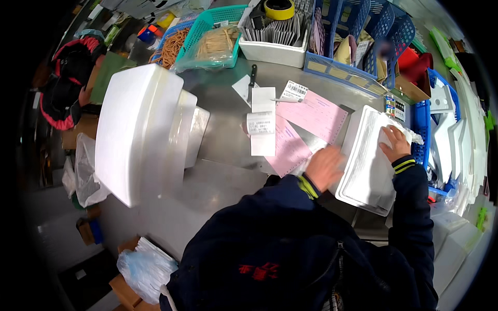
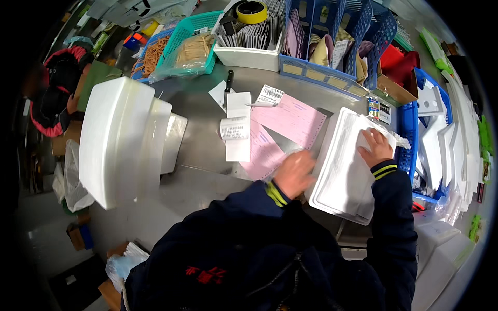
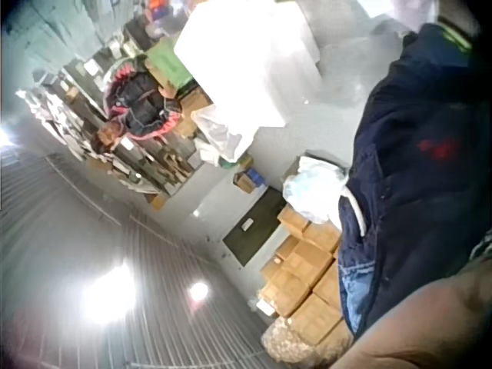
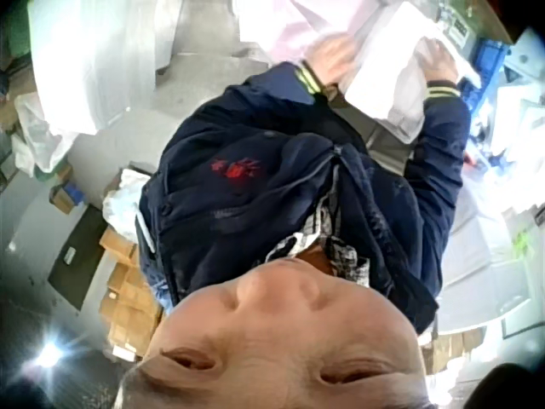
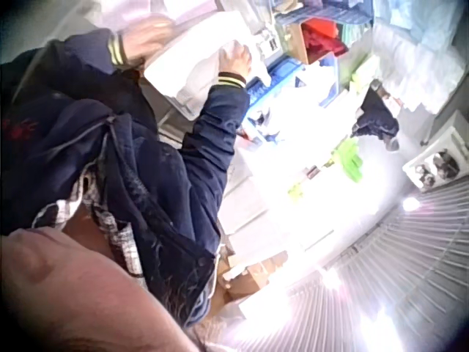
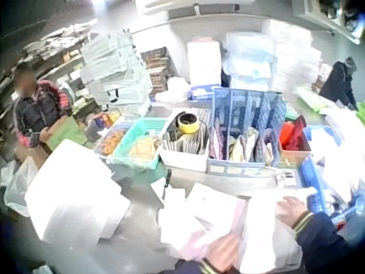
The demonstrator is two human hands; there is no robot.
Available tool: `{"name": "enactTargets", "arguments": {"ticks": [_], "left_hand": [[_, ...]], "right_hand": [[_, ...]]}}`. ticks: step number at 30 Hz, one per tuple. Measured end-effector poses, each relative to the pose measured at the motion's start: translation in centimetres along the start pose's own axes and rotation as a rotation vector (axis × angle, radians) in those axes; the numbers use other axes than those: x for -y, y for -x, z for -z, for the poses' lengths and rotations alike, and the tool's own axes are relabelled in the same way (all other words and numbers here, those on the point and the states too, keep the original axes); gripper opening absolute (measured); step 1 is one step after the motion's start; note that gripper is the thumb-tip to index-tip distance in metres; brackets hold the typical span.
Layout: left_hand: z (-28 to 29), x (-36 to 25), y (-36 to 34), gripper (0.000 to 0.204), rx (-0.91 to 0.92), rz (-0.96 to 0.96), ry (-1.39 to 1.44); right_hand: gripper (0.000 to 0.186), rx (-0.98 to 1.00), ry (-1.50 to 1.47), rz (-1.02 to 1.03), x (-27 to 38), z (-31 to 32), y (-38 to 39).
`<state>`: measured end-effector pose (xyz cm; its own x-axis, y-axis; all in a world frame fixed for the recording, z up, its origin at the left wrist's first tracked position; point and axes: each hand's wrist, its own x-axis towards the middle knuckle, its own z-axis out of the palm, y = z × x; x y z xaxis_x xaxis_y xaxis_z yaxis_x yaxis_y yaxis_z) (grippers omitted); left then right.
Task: The person repeatedly assembles white styrofoam boxes, inserts small items and pink slips, and seals them with tape. They handle multiple boxes one at a time, placing finished units aside on a metal table in a cluttered packing area.
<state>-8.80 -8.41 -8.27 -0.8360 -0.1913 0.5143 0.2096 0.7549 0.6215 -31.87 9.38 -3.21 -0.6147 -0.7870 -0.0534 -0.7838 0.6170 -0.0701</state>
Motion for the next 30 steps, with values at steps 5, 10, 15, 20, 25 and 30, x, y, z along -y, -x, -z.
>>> {"name": "enactTargets", "arguments": {"ticks": [5,10,15,20,25,30], "left_hand": [[11.8,12.7,2.7,0.032,-0.348,0.550,-0.167],[14.5,18.6,3.0,0.050,-0.228,1.049,0.059],[12.7,19.2,3.8,0.068,-0.072,1.120,0.193],[11.5,19.2,6.3,0.059,-0.354,1.042,0.778],[13.5,16.5,8.8,0.066,-0.355,0.906,0.927],[15.6,15.2,9.5,0.068,-0.009,0.710,0.074]], "right_hand": [[0.039,-0.273,-0.316,0.139,11.9,3.6,-4.9],[0.061,0.097,-0.867,0.058,24.7,-3.1,-14.6],[0.076,0.151,-0.596,-0.139,29.0,-9.5,-22.6],[0.034,0.204,-0.876,-0.054,28.9,-8.1,-20.5],[0.018,0.228,-1.053,0.326,30.3,-2.5,-11.7],[0.014,0.322,-1.303,0.350,29.8,-1.9,-6.8]]}}
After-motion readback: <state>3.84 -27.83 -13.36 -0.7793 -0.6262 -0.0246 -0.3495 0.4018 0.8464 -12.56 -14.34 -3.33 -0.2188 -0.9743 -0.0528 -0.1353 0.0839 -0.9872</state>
